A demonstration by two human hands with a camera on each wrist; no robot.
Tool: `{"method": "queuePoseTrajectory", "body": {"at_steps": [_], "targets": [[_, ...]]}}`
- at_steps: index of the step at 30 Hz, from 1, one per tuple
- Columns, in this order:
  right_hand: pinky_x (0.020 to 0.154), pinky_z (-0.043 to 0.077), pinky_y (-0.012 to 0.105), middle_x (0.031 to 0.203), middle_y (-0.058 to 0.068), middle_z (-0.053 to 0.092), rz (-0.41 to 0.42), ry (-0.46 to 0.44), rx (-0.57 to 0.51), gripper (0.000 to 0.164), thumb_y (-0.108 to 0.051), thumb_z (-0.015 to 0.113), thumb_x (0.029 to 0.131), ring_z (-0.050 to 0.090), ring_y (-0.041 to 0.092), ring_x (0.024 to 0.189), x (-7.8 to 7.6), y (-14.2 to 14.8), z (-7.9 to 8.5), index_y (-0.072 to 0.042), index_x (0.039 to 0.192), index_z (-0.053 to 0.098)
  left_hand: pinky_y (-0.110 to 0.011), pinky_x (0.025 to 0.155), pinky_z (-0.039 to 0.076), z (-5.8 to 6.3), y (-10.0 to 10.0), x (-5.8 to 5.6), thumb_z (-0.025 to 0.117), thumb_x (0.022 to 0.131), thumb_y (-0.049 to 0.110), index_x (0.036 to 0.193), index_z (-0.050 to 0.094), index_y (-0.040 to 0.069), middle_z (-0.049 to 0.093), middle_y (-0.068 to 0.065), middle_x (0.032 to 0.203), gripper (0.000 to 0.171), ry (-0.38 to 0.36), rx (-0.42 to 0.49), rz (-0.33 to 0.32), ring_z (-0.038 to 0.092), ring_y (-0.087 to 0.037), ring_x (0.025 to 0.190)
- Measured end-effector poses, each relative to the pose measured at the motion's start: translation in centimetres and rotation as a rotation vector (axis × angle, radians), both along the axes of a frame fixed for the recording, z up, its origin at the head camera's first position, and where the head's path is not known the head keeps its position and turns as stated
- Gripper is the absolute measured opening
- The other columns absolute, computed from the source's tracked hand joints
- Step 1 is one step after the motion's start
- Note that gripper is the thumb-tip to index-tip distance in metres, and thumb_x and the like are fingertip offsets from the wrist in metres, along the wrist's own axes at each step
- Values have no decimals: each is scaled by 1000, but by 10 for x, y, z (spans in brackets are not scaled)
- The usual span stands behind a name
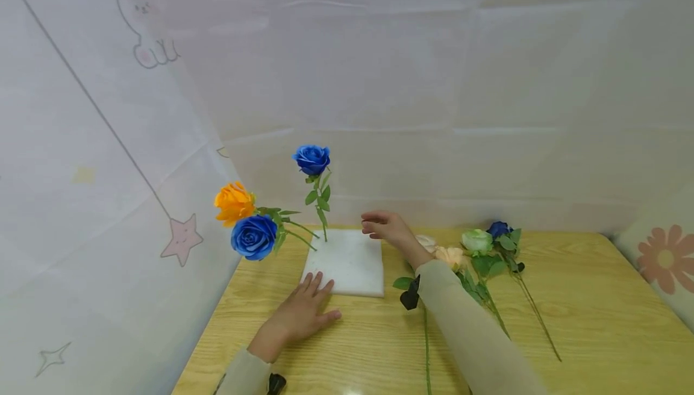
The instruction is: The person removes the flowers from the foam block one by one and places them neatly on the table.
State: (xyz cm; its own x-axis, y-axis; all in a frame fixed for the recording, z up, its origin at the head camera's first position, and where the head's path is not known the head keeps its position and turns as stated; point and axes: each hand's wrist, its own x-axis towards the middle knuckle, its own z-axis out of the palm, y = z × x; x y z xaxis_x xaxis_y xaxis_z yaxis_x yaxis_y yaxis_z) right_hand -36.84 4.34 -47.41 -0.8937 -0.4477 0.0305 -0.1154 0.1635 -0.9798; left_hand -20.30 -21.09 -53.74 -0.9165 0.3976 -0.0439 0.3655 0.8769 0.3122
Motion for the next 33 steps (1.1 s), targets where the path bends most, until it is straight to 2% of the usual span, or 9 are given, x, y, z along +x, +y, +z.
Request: {"method": "queuePoseTrajectory", "body": {"at_steps": [7,12,20,26,33], "targets": [[100,53,43,135,13,64,11,-23,-6,36,-21,67,100,67,24,114,-8,-22,-7,-11,134,65,-59,121,21,3,-3,1,42,101,65,159,34,11,19,-24,165,80,-13,-12,-4,15,-46,152],[101,53,42,135,10,64,22,-21,-19,38,-21,67,100,66,25,116,-11,-37,-11,-9,136,63,-58,121,22,3,-6,0,40,101,67,160,33,13,19,-22,166,80,-29,-22,-17,15,-45,153],[101,53,42,135,14,64,44,-11,-39,45,-19,67,100,64,27,118,-16,-65,-12,-2,140,58,-59,120,22,8,-4,-1,45,101,62,160,33,13,19,-22,166,78,-63,-6,-18,14,-45,153],[98,54,39,132,11,66,13,33,27,41,-21,66,100,65,26,117,-19,-86,-8,-7,138,61,-58,120,23,8,-5,-3,44,101,64,160,33,14,20,-21,166,78,-65,-33,-20,15,-43,153],[98,54,40,132,13,66,-30,53,59,35,-20,63,102,65,28,117,-21,-106,-8,-5,134,63,-58,120,24,2,-8,-5,42,101,65,160,33,15,19,-20,166,79,-43,-31,-31,15,-43,153]]}}
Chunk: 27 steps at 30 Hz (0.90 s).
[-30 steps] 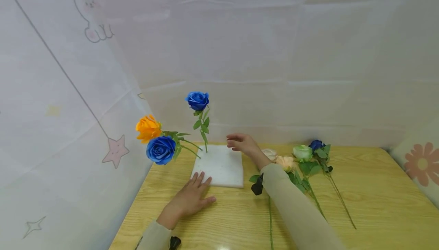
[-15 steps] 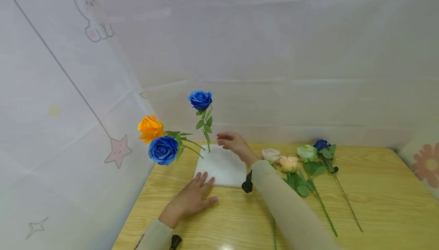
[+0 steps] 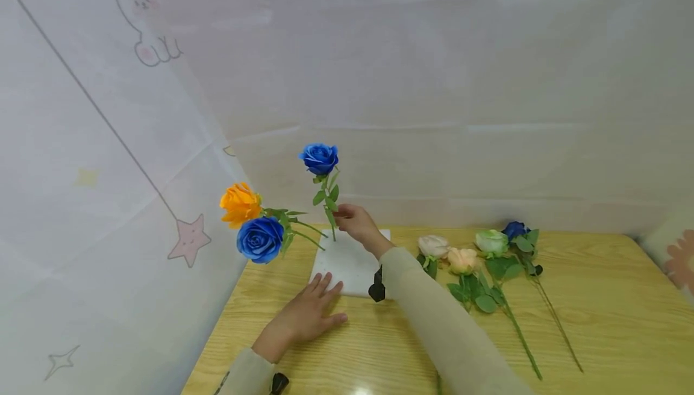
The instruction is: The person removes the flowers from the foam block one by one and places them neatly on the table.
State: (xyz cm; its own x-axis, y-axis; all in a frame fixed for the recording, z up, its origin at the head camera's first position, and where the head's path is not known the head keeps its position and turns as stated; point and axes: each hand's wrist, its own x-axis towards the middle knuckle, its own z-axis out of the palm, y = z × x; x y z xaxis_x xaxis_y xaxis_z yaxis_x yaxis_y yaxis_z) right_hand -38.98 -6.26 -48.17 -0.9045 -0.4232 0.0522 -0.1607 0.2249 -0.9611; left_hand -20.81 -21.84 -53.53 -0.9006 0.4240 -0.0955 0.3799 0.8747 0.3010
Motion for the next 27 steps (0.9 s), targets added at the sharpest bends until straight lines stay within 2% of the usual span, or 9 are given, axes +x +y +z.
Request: {"method": "queuePoseTrajectory", "body": {"at_steps": [10,18,22,27], "targets": [[96,55,38,126,8,70,-8,-10,26,31,-18,66,100,66,24,116,3,-10,-11,-9,130,68,-57,120,25,-5,-1,-1,40,100,68,160,32,16,19,-20,167,80,37,-16,-6,15,-42,154],[103,50,43,121,2,73,-14,-55,47,26,-24,70,98,65,23,119,-4,-9,-23,-12,121,75,-57,120,24,-4,1,0,42,100,67,160,32,16,19,-20,167,79,35,-27,-9,16,-42,153],[104,50,41,122,2,73,10,-72,-14,25,-21,68,99,65,22,119,-6,-11,-22,-10,120,75,-57,120,25,-2,2,0,44,101,64,160,33,15,20,-21,166,78,29,-31,-5,16,-43,153],[98,54,34,119,8,72,23,-40,-52,25,-18,63,101,69,22,111,-8,-13,-16,-6,120,74,-57,120,25,-1,1,-3,45,101,63,160,34,16,21,-19,166,76,18,-28,-1,17,-42,153]]}}
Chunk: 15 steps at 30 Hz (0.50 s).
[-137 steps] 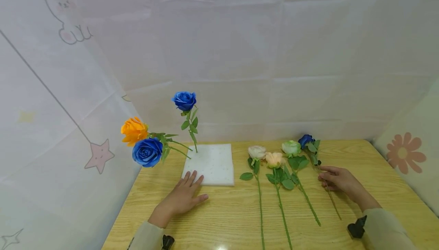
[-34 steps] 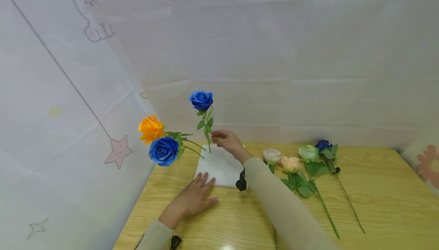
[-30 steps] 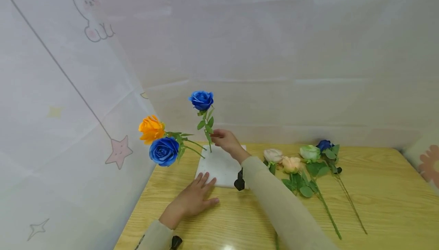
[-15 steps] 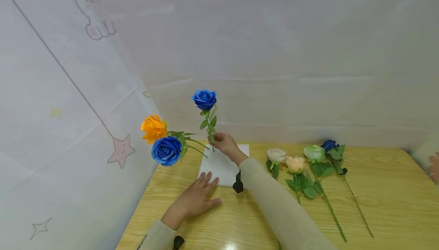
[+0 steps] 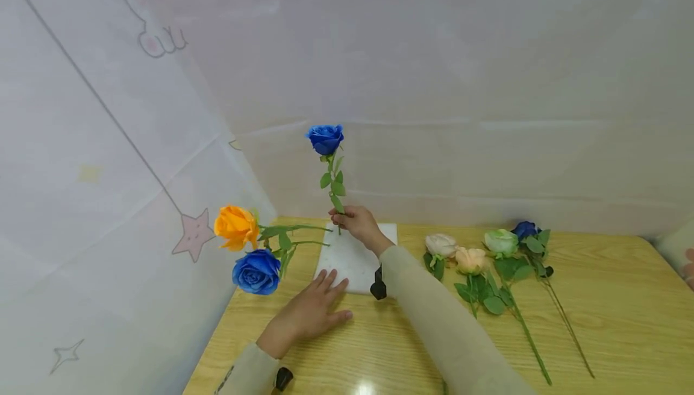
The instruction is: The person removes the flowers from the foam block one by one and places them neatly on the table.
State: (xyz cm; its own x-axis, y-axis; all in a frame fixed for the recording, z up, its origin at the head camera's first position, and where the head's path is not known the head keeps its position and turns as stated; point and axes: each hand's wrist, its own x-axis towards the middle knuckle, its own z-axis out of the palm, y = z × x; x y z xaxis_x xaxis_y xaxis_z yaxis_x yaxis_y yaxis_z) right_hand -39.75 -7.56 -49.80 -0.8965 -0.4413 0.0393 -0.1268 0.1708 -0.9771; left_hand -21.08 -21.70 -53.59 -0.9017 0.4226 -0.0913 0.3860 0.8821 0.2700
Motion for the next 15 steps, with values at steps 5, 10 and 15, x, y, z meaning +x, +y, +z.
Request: {"method": "queuePoseTrajectory", "body": {"at_steps": [5,10,15], "targets": [[93,57,33,117,6,74,-37,90,100,26,-20,67,99,71,18,106,-1,-2,7,-7,120,75,-55,120,27,2,0,-3,45,100,65,160,34,18,22,-17,167,77,-11,-1,9,17,-40,154],[88,58,36,110,1,76,-136,203,226,21,-24,74,95,71,18,103,1,-3,10,-13,111,80,-55,120,27,2,0,-3,46,100,65,160,35,18,23,-18,166,78,-12,-6,6,18,-41,153],[85,59,35,106,0,77,-182,215,206,21,-24,75,94,72,18,101,4,-5,9,-12,110,80,-55,120,26,2,1,-1,46,99,66,160,33,19,22,-17,167,78,-19,-17,14,17,-40,154]]}}
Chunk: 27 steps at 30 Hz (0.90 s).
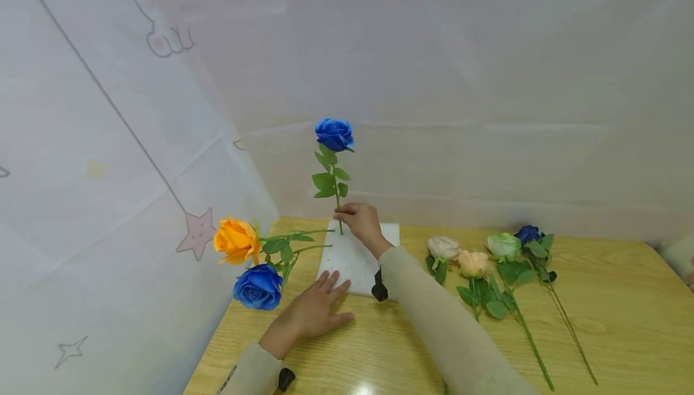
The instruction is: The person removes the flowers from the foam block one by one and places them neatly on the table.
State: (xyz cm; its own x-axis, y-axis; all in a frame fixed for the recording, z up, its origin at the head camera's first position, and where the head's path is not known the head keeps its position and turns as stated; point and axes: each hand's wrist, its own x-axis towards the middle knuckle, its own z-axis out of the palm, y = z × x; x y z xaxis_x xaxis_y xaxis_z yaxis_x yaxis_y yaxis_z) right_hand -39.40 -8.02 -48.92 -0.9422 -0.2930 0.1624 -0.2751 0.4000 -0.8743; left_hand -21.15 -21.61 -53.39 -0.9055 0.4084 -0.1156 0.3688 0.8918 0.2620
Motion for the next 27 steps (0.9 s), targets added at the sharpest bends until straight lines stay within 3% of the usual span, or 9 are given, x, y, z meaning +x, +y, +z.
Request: {"method": "queuePoseTrajectory", "body": {"at_steps": [12,21,27], "targets": [[86,59,34,102,6,76,73,-19,-21,16,-16,65,100,73,22,100,-2,4,2,-8,108,75,-55,120,26,3,0,2,49,98,65,160,33,20,21,-16,167,79,-28,16,12,16,-39,154],[70,57,28,97,-2,75,36,111,68,6,-21,74,95,69,13,85,1,2,3,-16,94,73,-55,120,26,3,1,2,49,98,65,160,34,18,23,-17,166,79,-21,22,5,17,-39,154],[82,60,29,106,5,76,81,61,17,15,-17,67,99,74,20,98,0,3,10,-9,109,76,-54,121,26,4,0,0,48,99,65,160,34,17,23,-19,166,79,-10,-3,-7,18,-40,153]]}}
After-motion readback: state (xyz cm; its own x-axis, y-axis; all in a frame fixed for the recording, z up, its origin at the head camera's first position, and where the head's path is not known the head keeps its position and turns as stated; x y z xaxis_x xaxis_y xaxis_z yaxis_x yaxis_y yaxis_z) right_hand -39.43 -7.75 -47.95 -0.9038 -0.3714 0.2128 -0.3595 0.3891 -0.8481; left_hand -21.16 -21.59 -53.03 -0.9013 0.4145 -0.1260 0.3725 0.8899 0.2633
